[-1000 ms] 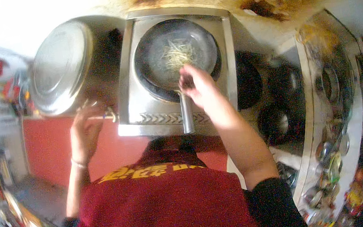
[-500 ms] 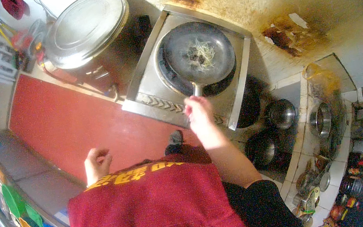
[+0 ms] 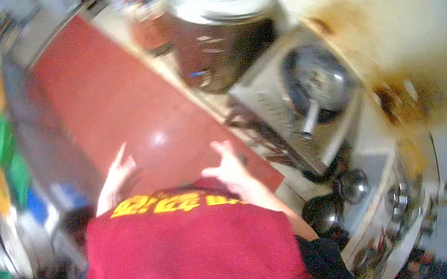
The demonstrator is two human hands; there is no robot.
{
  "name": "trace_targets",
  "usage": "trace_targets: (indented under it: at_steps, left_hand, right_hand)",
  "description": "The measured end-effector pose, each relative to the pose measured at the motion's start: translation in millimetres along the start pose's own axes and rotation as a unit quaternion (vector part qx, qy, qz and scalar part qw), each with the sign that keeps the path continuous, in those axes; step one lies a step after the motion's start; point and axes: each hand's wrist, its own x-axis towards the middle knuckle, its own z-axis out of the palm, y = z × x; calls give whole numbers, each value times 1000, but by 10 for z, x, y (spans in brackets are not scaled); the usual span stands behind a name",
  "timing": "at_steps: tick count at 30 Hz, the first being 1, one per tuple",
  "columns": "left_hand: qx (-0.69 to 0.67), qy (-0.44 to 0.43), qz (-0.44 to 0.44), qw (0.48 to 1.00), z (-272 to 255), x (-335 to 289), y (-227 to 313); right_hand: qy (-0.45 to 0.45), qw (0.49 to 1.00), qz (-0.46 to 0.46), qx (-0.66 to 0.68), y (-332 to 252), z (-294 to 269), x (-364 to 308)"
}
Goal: The person chops garlic on a cutting board using a cleaver, then adds bean sprouts to a pot on the stove. The person also scoops powders and liquids into a green bowl and adds water from the sink.
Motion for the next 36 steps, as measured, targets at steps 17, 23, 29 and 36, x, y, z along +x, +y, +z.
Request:
trace_targets:
  at_steps: [17, 23, 29, 36]
  left_hand:
    - [-119, 122, 310, 935, -1631, -7, 640]
    - [-27, 232, 303, 924, -1958, -120, 1534]
    - [292, 497, 247, 779, -2445, 467, 978]
    - [216, 471, 290, 805, -2441, 1045, 2345]
  right_hand:
    - [-208, 969, 39, -128, -1150, 1317, 1934]
    - [-314, 927, -1, -206, -2161, 1537, 3051]
    - [-346, 903, -30, -252, -3077, 1875, 4044]
    - [-436, 865, -197, -153, -3826, 3059, 4259]
